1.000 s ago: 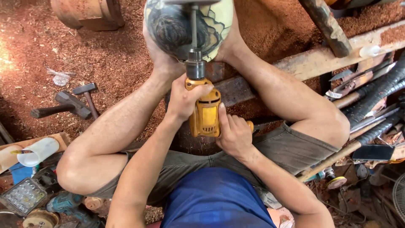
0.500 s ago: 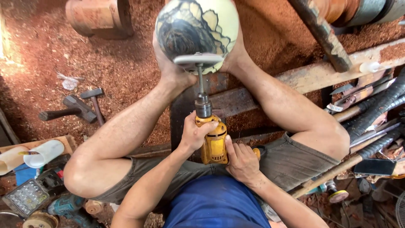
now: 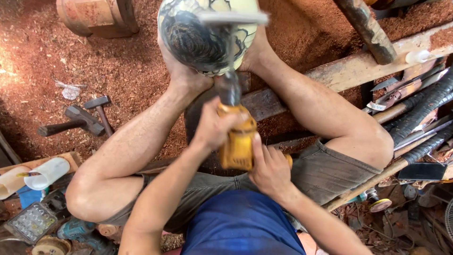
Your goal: Polishing and finishing a wooden decorative vase using a rotary tool with a buffing wheel attachment.
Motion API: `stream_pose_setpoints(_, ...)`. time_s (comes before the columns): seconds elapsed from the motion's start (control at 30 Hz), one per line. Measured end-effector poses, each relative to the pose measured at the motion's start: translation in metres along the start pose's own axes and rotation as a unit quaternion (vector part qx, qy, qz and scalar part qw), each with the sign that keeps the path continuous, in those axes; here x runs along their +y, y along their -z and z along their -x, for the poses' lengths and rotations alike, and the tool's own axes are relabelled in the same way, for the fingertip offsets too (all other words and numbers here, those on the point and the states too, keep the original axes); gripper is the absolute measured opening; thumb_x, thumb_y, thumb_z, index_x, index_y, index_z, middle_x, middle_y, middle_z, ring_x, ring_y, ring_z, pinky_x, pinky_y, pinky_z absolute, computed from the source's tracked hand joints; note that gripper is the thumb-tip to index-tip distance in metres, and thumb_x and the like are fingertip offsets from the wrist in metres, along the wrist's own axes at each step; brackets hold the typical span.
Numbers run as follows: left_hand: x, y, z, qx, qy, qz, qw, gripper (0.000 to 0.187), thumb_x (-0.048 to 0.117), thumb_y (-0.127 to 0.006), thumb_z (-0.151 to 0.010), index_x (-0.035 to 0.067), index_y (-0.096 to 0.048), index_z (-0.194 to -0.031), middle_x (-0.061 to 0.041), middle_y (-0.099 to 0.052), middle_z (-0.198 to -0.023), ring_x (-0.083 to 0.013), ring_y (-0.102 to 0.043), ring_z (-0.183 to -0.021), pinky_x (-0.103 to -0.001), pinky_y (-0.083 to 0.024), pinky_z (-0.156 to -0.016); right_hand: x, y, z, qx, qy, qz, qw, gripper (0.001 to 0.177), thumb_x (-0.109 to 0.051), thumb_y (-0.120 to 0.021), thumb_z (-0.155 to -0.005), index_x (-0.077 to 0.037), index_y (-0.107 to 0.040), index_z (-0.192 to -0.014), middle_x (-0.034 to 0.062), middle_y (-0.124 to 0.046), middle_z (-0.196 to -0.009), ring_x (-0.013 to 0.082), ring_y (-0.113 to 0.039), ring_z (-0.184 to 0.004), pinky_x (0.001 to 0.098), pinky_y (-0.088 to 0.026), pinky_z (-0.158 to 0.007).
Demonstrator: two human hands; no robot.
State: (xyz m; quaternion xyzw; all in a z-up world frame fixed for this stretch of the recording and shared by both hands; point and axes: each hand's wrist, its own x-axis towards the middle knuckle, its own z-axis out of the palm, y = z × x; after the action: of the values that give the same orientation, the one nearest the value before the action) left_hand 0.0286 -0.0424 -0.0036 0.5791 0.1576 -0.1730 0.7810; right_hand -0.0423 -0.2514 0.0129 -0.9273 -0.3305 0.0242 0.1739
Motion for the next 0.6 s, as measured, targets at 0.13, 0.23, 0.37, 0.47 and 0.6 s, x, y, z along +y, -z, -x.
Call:
stream_pose_setpoints(0.13, -0.047, -0.009, 0.027, 0.008, -0.011, -0.05, 0.999, 0.025, 0.018, -0.075, -0.083, 0.0, -0.064, -0.097, -0.013, -0.073, -0.089, -0.021, -0.071, -0.082, -0.036, -0.061, -0.077, -0.003, -0.014, 0.038, 0.014, -0.001, -0.017, 1.0, 0.099, -0.007, -0.069, -0.059, 0.011, -0.032, -0.148, 0.0135, -0.06, -0.088, 0.0282, -0.057, -0.073, 0.0405, -0.046, -0.067)
stream_pose_setpoints(0.23, -0.042, -0.008, 0.037, 0.018, 0.0, 0.019, 1.0, 0.035, 0.018, -0.071, -0.081, 0.006, -0.064, -0.114, -0.011, -0.073, -0.098, -0.0197, -0.073, -0.09, -0.036, -0.061, -0.084, -0.002, -0.023, 0.045, -0.011, 0.011, -0.037, 0.999, 0.099, -0.009, -0.07, -0.058, 0.011, -0.034, -0.149, 0.0122, -0.058, -0.085, 0.0286, -0.056, -0.072, 0.0398, -0.047, -0.068)
stream_pose_setpoints(0.37, -0.041, 0.012, 0.037, 0.048, -0.001, 0.044, 0.998, 0.03, 0.022, -0.074, -0.082, 0.001, -0.063, -0.1, -0.014, -0.074, -0.095, -0.0234, -0.076, -0.085, -0.044, -0.066, -0.084, -0.004, -0.015, 0.014, 0.016, 0.051, -0.012, 0.999, 0.099, -0.01, -0.071, -0.059, 0.008, -0.034, -0.15, 0.012, -0.059, -0.089, 0.0285, -0.056, -0.075, 0.0397, -0.047, -0.069)
stream_pose_setpoints(0.47, -0.009, 0.025, 0.014, 0.056, -0.036, -0.007, 0.998, 0.035, 0.027, -0.074, -0.079, 0.004, -0.06, -0.101, -0.012, -0.074, -0.095, -0.0231, -0.077, -0.087, -0.045, -0.066, -0.085, 0.001, -0.023, -0.012, 0.024, 0.065, 0.006, 0.998, 0.1, -0.01, -0.073, -0.061, 0.01, -0.032, -0.15, 0.0119, -0.058, -0.084, 0.0269, -0.056, -0.072, 0.0386, -0.047, -0.065)
stream_pose_setpoints(0.6, 0.028, 0.032, -0.021, 0.063, -0.013, -0.039, 0.997, 0.035, 0.031, -0.075, -0.081, 0.006, -0.059, -0.101, -0.01, -0.071, -0.092, -0.0244, -0.075, -0.084, -0.043, -0.066, -0.082, 0.002, -0.017, -0.05, 0.02, 0.021, -0.016, 0.999, 0.098, -0.009, -0.078, -0.072, 0.01, -0.026, -0.153, 0.0063, -0.056, -0.078, 0.021, -0.055, -0.066, 0.0368, -0.043, -0.057)
